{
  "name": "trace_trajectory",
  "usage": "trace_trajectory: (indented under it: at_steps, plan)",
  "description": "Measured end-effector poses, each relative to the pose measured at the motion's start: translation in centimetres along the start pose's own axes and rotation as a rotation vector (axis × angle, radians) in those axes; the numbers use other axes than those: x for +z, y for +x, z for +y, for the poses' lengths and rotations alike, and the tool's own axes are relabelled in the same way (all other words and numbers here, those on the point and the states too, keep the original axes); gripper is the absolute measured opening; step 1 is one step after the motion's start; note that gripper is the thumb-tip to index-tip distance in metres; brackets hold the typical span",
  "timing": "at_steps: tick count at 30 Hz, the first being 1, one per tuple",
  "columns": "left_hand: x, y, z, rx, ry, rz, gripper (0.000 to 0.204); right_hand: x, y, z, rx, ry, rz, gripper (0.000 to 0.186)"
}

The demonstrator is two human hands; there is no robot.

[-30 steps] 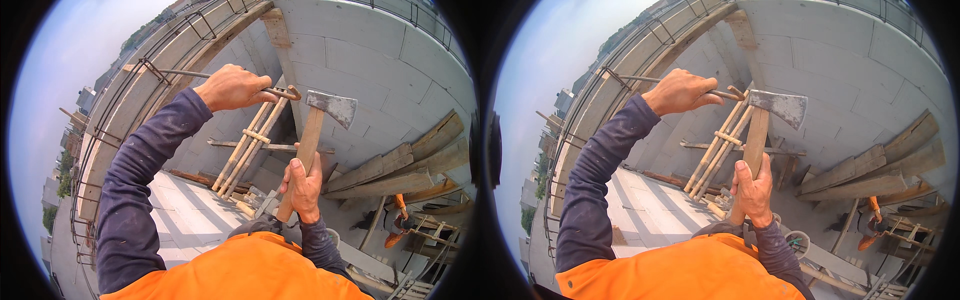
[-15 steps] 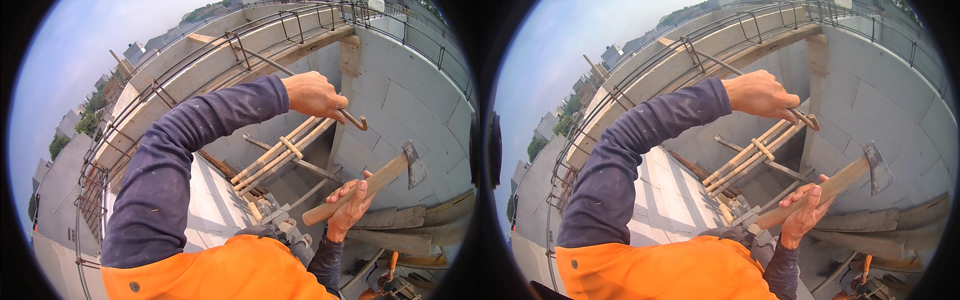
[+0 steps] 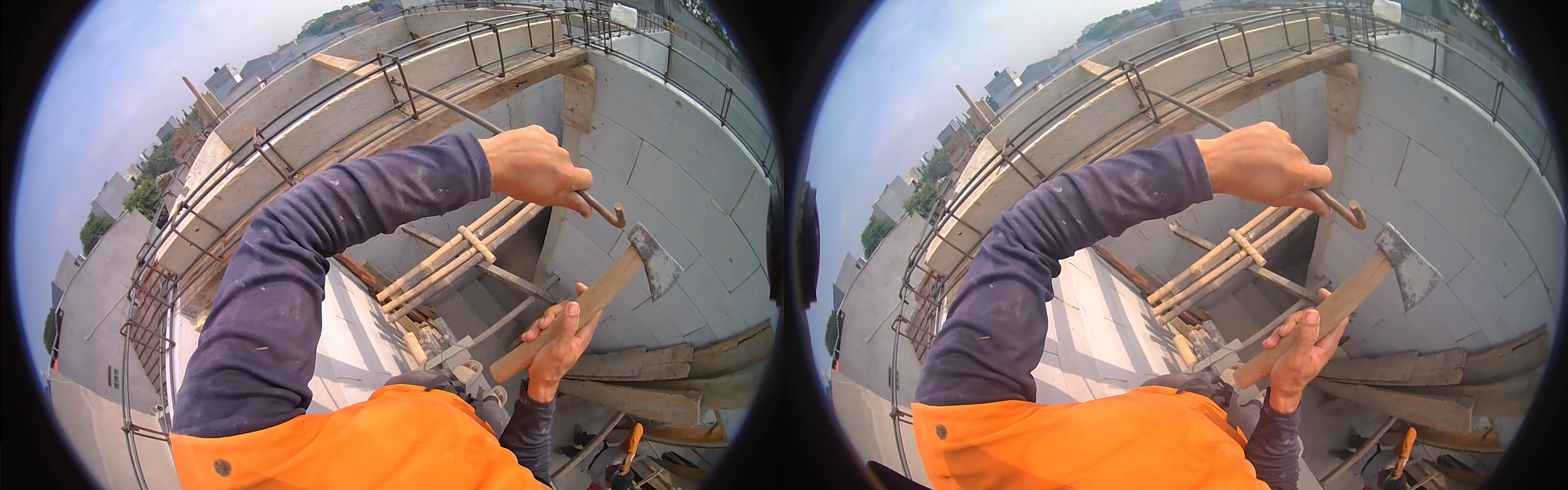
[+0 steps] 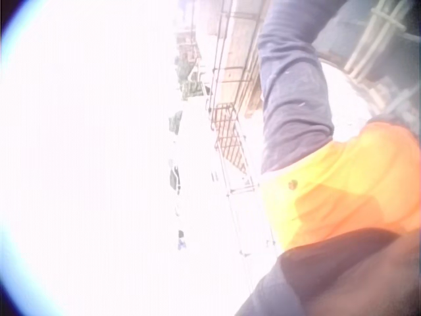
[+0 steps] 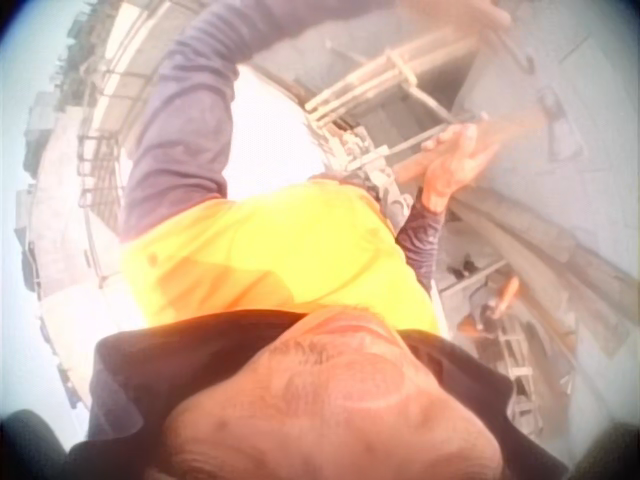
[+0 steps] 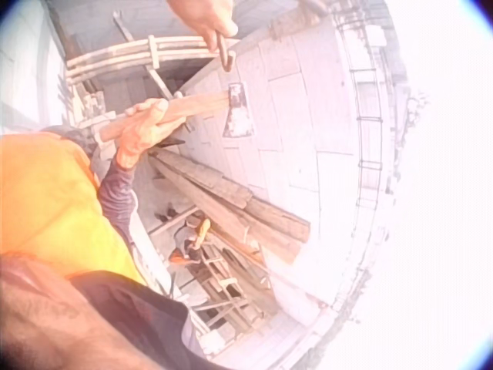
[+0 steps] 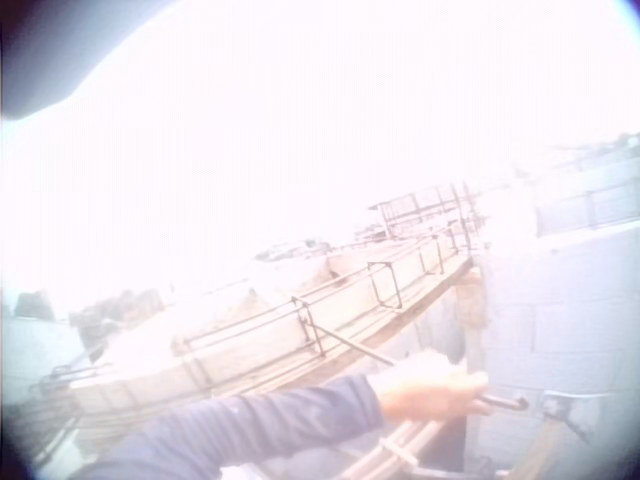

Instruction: The person positions and secures wooden boards around rebar and concrete blocks to create formwork, using an axe to tap boards into place and a measuring tape to check dimensions.

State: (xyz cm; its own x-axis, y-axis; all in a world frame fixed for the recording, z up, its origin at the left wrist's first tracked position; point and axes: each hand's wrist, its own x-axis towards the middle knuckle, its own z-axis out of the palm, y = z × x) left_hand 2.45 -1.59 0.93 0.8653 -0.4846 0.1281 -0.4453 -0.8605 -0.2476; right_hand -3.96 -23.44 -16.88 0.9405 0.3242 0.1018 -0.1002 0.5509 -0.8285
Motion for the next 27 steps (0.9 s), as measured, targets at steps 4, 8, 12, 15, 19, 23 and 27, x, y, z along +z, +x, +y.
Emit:
trace_trajectory:
  at_steps: [4,8,12,15,19,23,27]
  plan:
    - [0.2,-0.2,-0.3,-0.017,-0.002,0.013,0.052,0.1,-0.1,-0.1,-0.009,-0.001,-0.01,0.049]
    - [0.3,-0.5,-0.3,-0.014,-0.017,0.011,0.051,0.0,-0.1,0.0,-0.013,0.026,-0.005,0.049]
    - [-0.2,-0.4,-0.1,0.023,-0.005,0.039,0.05,-0.2,-0.2,0.0,-0.017,0.032,-0.017,0.05]
    - [-0.6,-0.4,0.4,0.029,0.0,0.041,0.05,-0.1,-0.3,-0.1,-0.013,0.038,-0.027,0.05]
    - [-0.8,-0.4,0.4,0.035,0.014,0.053,0.051,0.0,-0.3,0.0,-0.019,0.035,-0.024,0.05]
    - [-1.0,-0.5,0.2,0.022,0.008,0.037,0.052,-0.1,-0.3,0.2,-0.027,0.037,-0.022,0.051]
    - [-0.9,-0.9,0.2,0.013,-0.002,0.033,0.052,0.1,-0.5,0.0,-0.022,0.042,-0.036,0.052]
